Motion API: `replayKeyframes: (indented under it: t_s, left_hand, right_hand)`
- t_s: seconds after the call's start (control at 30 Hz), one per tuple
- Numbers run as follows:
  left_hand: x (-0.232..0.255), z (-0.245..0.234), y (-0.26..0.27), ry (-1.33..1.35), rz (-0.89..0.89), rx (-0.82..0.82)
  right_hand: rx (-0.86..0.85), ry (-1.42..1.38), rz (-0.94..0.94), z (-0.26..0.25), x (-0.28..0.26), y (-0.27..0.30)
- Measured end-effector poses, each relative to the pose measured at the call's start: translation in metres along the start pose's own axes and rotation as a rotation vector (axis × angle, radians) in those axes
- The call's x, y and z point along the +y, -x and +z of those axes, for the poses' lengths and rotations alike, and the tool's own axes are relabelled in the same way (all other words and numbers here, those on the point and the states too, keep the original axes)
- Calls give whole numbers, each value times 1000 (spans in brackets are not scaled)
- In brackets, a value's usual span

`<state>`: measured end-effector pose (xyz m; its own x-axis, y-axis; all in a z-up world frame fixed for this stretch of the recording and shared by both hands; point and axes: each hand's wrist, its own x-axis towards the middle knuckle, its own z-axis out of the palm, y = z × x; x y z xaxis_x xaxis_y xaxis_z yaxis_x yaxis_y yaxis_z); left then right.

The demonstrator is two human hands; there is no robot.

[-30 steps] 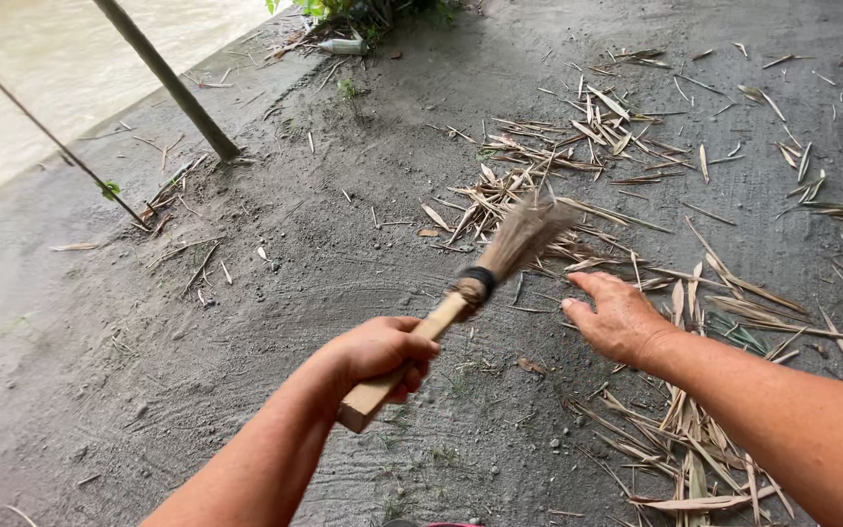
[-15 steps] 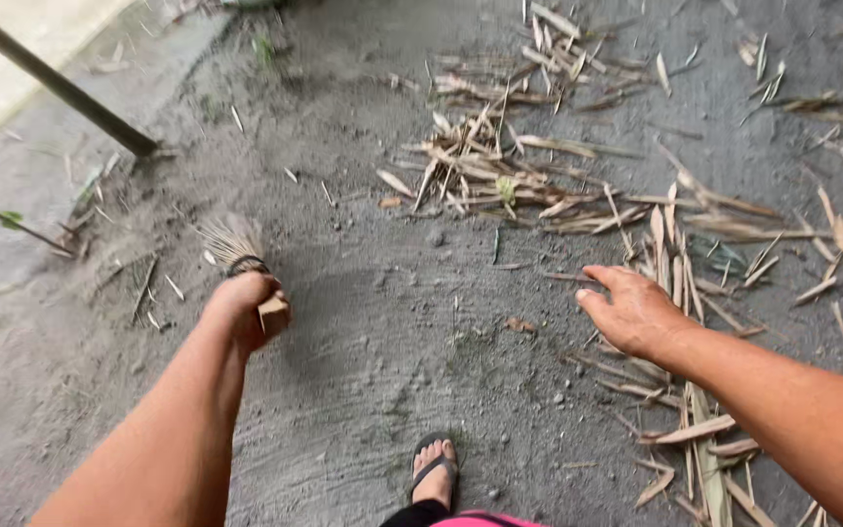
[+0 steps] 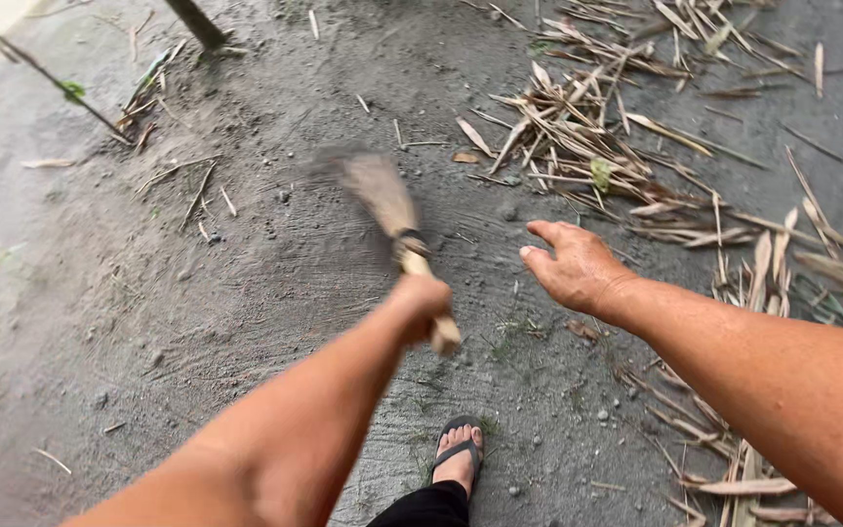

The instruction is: The person sweeps the ground using a hand broom, gathering and sweeping away dry leaves along the path.

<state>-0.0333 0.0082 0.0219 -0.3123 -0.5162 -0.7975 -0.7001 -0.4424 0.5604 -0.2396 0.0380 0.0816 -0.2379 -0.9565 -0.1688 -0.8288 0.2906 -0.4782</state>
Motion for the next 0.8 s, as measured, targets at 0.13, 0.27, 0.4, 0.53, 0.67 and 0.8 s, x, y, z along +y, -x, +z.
replayKeyframes:
  t_s: [0.13,0.27,0.4,0.53,0.67,0.8]
  left_hand:
    - [14,11,27,37,51,-120]
    - [20,-43,50,263,127,-417]
    - [20,-107,84,225,193,-404]
    - [27,-153,90,172,220,-166]
    - [47,-193,30,143,193,73]
    - [70,-206,-64,101,172,197]
  right_hand:
    - [-10,-19,-3,-16,-3,-12]
    - [-28,7,42,-23,-5,-21]
    - [36,-24,13,-24,-4,-32]
    - [96,15,-53,-26,1,-32]
    - [113,46,-58,-26,4,-23]
    - [77,21,53,-25,13,-3]
